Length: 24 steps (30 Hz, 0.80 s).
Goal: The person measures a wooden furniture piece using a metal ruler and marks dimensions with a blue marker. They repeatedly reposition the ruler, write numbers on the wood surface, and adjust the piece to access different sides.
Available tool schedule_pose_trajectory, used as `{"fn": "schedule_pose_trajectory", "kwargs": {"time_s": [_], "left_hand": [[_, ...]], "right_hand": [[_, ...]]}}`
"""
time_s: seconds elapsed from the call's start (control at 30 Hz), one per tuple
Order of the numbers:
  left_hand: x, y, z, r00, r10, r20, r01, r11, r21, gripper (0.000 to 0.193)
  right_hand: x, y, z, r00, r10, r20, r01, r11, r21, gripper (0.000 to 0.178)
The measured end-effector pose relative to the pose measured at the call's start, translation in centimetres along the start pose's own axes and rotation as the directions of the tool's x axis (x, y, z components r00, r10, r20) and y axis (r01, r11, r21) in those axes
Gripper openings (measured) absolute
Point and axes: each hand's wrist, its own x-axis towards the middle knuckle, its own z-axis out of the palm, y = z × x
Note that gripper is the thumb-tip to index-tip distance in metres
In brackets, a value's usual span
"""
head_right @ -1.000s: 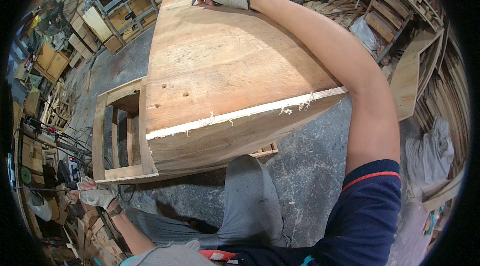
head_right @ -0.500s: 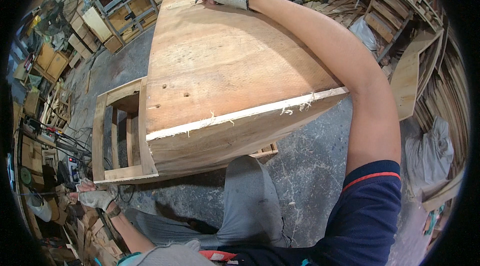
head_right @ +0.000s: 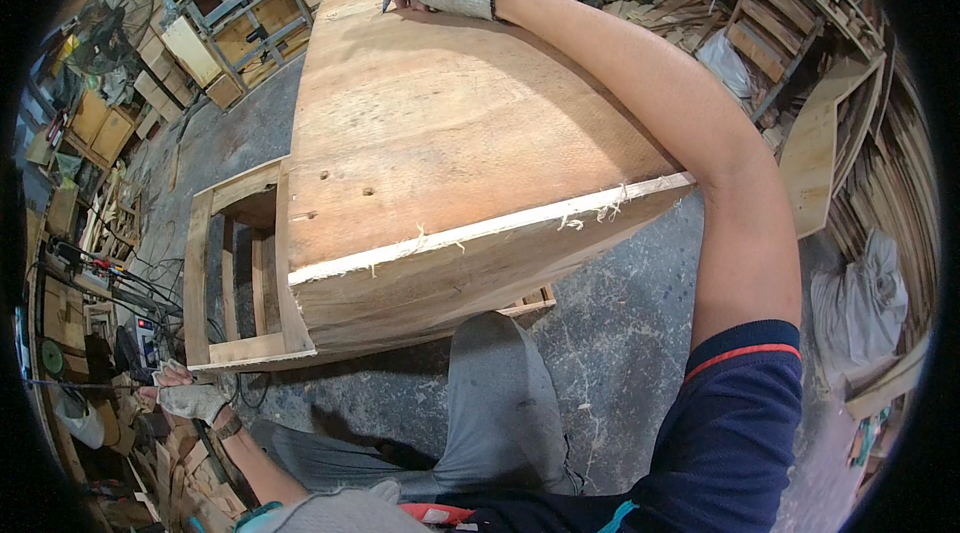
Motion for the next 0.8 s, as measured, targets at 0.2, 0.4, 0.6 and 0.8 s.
{"fn": "schedule_pose_trajectory", "kwargs": {"time_s": [0.2,0.4,0.6,0.8], "left_hand": [[2.0,-1.6,-5.4,0.957,-0.027,0.289,0.097,0.968,-0.231,0.061],[3.3,-1.6,-2.5,0.554,0.136,0.821,0.331,0.869,-0.367,0.055],[-0.7,-3.6,-0.6,0.993,0.115,0.035,-0.12,0.942,0.315,0.062],[-2.6,-6.9,-1.1,0.981,0.146,-0.124,-0.12,0.973,0.198,0.062]], "right_hand": [[0.1,-0.1,-0.4,0.999,0.02,0.047,-0.021,1.0,0.011,0.04],[0.3,0.5,0.3,0.999,0.013,-0.035,-0.011,0.998,0.064,0.035],[2.8,4.2,1.9,0.996,-0.054,-0.07,0.075,0.939,0.336,0.028],[5.1,5.5,3.7,0.939,-0.019,-0.342,0.206,0.829,0.52,0.025]]}}
